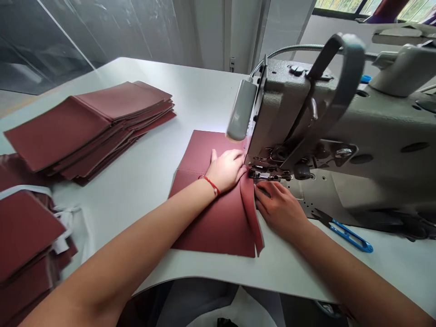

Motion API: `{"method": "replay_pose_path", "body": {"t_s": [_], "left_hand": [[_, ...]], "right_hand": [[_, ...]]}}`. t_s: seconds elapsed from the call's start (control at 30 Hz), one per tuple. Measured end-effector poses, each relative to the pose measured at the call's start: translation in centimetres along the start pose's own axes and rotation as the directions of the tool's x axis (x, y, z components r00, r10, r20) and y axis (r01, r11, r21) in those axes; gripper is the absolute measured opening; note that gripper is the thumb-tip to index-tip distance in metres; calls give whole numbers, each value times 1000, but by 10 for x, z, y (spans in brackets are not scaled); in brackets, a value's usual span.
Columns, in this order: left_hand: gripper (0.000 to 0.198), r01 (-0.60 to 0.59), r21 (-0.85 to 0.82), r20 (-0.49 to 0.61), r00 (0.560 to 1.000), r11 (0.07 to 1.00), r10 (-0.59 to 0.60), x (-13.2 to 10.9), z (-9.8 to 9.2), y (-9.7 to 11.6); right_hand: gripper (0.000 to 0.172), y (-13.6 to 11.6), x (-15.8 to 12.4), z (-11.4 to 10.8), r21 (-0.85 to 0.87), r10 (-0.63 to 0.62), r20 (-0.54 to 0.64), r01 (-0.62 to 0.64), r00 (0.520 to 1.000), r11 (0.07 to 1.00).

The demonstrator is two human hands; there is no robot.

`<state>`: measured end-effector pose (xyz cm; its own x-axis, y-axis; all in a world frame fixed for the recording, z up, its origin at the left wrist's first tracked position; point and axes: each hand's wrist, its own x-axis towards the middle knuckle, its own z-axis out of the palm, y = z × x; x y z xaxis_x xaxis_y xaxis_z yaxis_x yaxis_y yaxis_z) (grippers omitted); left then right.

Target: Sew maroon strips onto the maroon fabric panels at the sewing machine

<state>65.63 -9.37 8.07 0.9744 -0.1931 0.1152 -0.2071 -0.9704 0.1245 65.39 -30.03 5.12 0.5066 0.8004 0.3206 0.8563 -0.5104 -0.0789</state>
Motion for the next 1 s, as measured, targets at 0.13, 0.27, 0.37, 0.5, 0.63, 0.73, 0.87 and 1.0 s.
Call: {"method": "replay_pose_path", "body": {"t_s": [0.13,0.27,0.37,0.5,0.63,0.73,0.87,1.0], "left_hand": [[28,-187,-68,111,975,980,194,-60,-13,30],[64,-93,-121,76,992,988,103,-113,-17,63],[49,74,-120,29,997,990,-71,-128,-5,79],[40,173,-200,-72,979,964,-191,-133,14,88],[37,193,-178,-128,968,965,-217,-135,20,92],[36,187,-142,-142,968,972,-207,-137,18,94],[37,158,-113,-154,972,981,-175,-138,18,95],[37,121,-76,-217,967,990,-135,-138,21,95]], "right_hand": [[37,-24,-33,-10,56,-108,8,108,994,993],[42,-40,-61,-13,238,-60,-13,61,998,969],[49,-42,-69,-9,321,-4,-66,25,998,947],[50,-40,-71,-7,314,-16,-93,45,996,948],[47,-40,-72,-9,295,-62,-128,97,990,950],[46,-40,-73,-9,289,-85,-139,122,987,949],[44,-40,-74,-9,284,-111,-150,150,982,947],[34,-44,-79,-12,295,-143,-161,186,977,937]]}}
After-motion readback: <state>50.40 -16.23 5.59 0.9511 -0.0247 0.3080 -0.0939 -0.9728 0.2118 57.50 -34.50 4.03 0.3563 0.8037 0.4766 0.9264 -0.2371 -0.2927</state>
